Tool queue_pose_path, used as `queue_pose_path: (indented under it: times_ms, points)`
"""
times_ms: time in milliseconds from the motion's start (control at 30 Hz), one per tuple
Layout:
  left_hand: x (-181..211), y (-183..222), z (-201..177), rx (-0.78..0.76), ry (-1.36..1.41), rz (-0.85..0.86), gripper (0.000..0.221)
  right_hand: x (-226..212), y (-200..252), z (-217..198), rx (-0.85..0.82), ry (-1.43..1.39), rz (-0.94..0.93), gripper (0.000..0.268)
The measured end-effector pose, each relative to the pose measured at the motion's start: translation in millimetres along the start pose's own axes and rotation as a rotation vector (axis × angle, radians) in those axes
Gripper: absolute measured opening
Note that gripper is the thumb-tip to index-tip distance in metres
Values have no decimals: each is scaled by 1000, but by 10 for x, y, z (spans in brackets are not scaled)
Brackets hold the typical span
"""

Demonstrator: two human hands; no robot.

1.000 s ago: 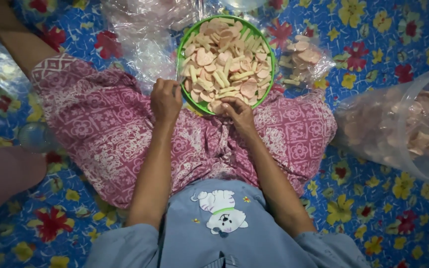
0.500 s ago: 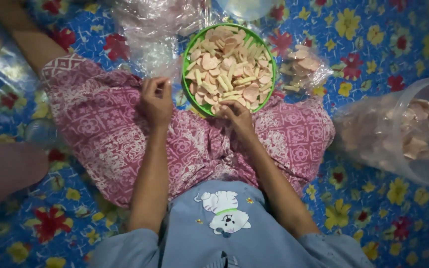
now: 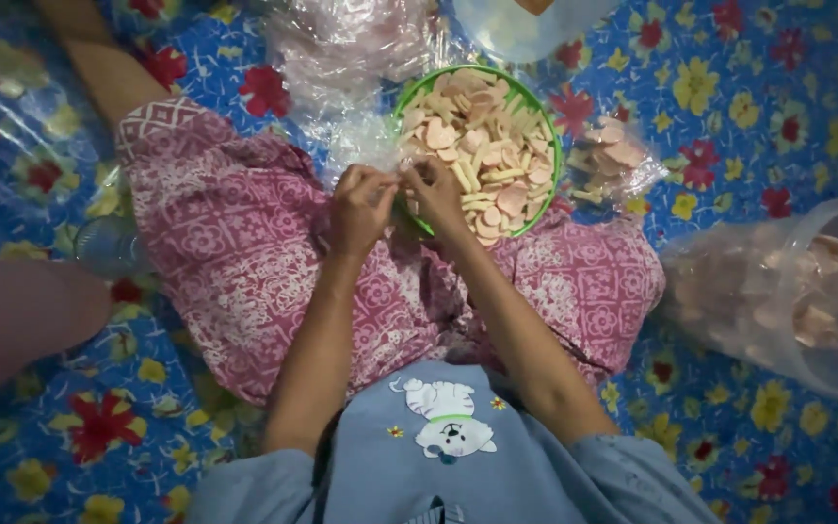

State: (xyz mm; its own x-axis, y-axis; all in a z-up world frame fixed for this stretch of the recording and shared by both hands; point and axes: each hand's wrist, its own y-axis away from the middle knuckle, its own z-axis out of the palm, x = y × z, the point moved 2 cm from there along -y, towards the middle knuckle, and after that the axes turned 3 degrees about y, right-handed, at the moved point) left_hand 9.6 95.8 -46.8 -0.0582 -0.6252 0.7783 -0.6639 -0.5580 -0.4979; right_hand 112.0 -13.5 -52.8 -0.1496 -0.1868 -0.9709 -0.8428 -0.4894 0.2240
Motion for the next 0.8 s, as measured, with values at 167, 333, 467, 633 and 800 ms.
queue_pose_path:
  times_ms: [167, 333, 467, 633, 800]
  points:
    - [126, -99, -57, -35, 97, -17, 15, 131, -101, -46, 42, 124, -36, 14]
    - [-17, -47, 30, -95, -134, 0, 19, -204, 97, -14, 37, 53, 0, 8]
    - [-250, 52, 180, -209, -336, -98, 23, -302, 218, 47, -10, -167, 59, 1]
    - [-224, -11, 148, -171, -424, -86, 20, -180, 182, 19, -33, -139, 62, 6]
    - [-239, -57, 132, -101, -436, -28, 22, -104, 173, -37, -71, -5, -65, 8]
